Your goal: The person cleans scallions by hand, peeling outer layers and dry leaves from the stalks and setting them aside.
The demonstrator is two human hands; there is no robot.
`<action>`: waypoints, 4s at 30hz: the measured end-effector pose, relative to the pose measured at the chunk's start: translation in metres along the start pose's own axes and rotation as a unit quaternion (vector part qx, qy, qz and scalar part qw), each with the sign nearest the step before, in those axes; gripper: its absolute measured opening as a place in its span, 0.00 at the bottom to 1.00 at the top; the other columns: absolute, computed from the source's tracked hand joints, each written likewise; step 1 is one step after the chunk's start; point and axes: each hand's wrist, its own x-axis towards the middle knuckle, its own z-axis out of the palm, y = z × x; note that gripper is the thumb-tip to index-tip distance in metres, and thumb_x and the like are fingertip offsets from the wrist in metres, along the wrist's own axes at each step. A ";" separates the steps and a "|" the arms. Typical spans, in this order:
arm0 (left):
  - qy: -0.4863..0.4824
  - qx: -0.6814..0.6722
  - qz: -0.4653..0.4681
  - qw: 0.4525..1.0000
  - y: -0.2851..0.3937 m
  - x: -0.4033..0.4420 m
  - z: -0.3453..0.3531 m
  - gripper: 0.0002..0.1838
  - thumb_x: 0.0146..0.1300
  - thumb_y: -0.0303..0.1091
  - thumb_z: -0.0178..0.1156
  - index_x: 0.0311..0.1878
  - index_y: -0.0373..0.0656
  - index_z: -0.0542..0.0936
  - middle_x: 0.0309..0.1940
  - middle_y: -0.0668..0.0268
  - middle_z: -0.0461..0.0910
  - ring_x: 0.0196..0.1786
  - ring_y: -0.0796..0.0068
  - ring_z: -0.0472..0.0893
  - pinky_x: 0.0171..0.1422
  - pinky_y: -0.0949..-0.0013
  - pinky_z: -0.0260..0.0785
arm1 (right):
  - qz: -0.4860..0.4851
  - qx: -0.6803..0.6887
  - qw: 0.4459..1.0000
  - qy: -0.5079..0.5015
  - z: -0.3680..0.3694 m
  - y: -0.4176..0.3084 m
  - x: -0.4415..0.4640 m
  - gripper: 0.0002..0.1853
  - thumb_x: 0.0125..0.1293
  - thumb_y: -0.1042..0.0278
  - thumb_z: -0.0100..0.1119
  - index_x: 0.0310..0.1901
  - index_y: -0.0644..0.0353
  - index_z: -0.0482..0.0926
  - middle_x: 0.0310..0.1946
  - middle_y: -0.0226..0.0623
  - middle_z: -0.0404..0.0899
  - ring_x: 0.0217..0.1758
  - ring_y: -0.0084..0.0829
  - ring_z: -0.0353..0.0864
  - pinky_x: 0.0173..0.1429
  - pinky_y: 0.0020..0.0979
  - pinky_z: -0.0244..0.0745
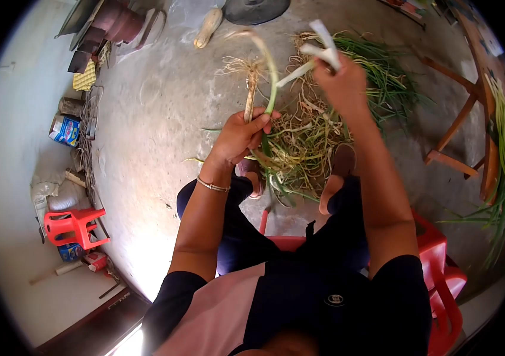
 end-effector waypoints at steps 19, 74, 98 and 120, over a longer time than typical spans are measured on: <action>-0.047 0.020 -0.050 0.997 -0.003 -0.004 0.004 0.11 0.64 0.31 0.50 0.45 0.37 0.76 0.25 0.70 0.72 0.13 0.90 0.57 0.17 0.85 0.46 | 0.081 0.132 0.963 -0.223 0.011 0.000 -0.018 0.22 0.50 0.63 0.67 0.46 0.63 0.74 0.32 0.31 0.76 0.31 0.19 0.71 0.38 0.23 0.69; 0.060 -0.005 -0.028 0.998 0.004 -0.014 0.005 0.10 0.60 0.36 0.58 0.35 0.38 0.75 0.16 0.73 0.67 0.12 0.89 0.55 0.14 0.83 0.43 | 0.053 0.118 0.989 -0.070 -0.016 0.030 0.012 0.05 0.55 0.75 0.61 0.34 0.62 0.81 0.25 0.27 0.74 0.26 0.18 0.69 0.28 0.22 0.63; 0.120 0.082 0.049 0.988 -0.007 -0.005 0.011 0.07 0.52 0.29 0.65 0.32 0.39 0.77 0.19 0.71 0.75 0.20 0.86 0.72 0.23 0.83 0.57 | -0.021 -0.008 0.974 -0.225 0.022 0.001 -0.023 0.13 0.52 0.68 0.64 0.34 0.67 0.74 0.31 0.36 0.68 0.32 0.30 0.71 0.36 0.29 0.66; 0.139 0.038 0.030 0.989 -0.003 -0.006 0.011 0.09 0.58 0.35 0.60 0.36 0.41 0.75 0.16 0.71 0.73 0.11 0.90 0.59 0.14 0.83 0.45 | 0.087 0.105 0.958 -0.251 0.022 0.007 -0.024 0.16 0.49 0.62 0.66 0.39 0.61 0.80 0.20 0.28 0.74 0.21 0.23 0.70 0.31 0.24 0.67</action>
